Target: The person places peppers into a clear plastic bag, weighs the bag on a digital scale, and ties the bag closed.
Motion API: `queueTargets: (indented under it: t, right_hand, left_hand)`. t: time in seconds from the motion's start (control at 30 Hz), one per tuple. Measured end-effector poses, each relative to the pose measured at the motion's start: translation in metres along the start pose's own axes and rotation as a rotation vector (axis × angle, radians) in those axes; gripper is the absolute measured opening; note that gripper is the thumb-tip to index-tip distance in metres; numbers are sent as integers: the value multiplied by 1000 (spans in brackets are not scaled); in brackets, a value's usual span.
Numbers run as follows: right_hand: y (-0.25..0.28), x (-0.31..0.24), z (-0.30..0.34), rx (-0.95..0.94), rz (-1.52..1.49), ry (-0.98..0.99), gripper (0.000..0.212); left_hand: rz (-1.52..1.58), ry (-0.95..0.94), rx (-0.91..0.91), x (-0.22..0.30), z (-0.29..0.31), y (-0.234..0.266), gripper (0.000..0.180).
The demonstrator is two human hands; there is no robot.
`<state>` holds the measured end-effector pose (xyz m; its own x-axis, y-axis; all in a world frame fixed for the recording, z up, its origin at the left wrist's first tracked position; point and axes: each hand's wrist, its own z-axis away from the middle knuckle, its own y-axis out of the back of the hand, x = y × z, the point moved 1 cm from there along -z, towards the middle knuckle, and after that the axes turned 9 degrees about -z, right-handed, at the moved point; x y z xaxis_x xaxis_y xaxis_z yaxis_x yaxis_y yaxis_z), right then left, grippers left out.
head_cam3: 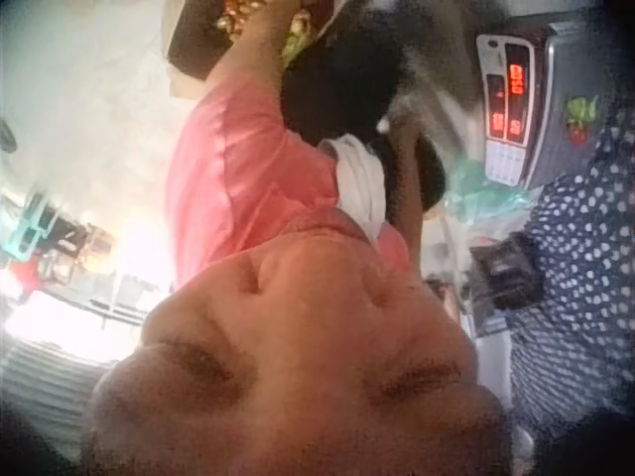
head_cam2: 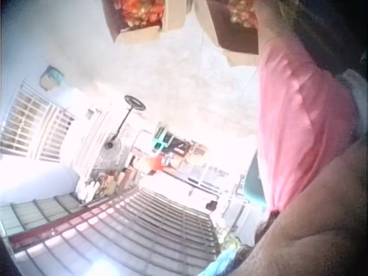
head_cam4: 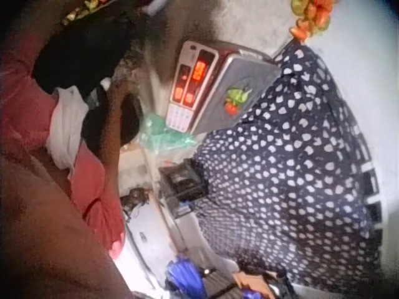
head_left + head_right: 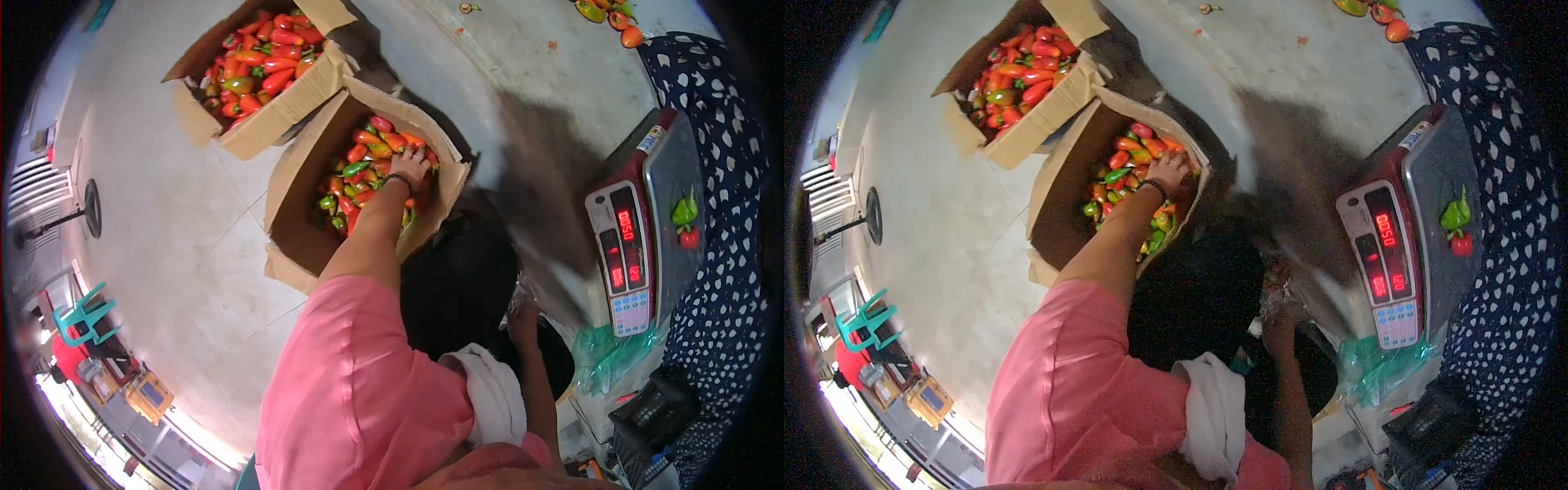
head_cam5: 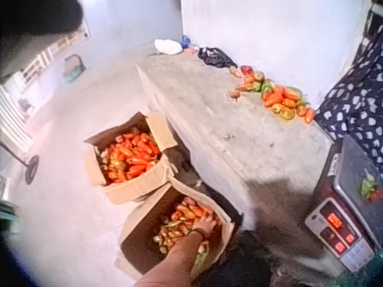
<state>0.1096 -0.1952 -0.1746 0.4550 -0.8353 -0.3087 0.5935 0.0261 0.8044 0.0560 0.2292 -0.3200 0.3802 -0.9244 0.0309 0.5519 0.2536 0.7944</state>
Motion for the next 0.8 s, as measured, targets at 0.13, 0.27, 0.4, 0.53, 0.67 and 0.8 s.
queueTargets:
  t: [0.13, 0.27, 0.4, 0.53, 0.67, 0.8]
  right_hand:
    - [17, -57, -13, 196, -256, 226, 24]
    - [13, -45, -16, -53, -427, 94, 8]
    - [8, -44, -20, -236, -489, -106, 6]
    - [-17, -16, -15, 43, -301, 170, 4]
    - [10, -45, -26, -163, -323, -1, 16]
    - [15, -54, -23, -288, -319, -186, 28]
  left_hand:
    - [-106, 40, -334, 13, -37, 22, 66]
    - [-211, 44, -344, 9, -44, 20, 70]
    - [-176, 51, -482, 11, -48, 17, 70]
    - [-47, 85, -320, -1, -63, -5, 67]
    - [62, 57, -260, -8, -65, -18, 51]
    - [117, 209, -228, -2, -59, 3, 41]
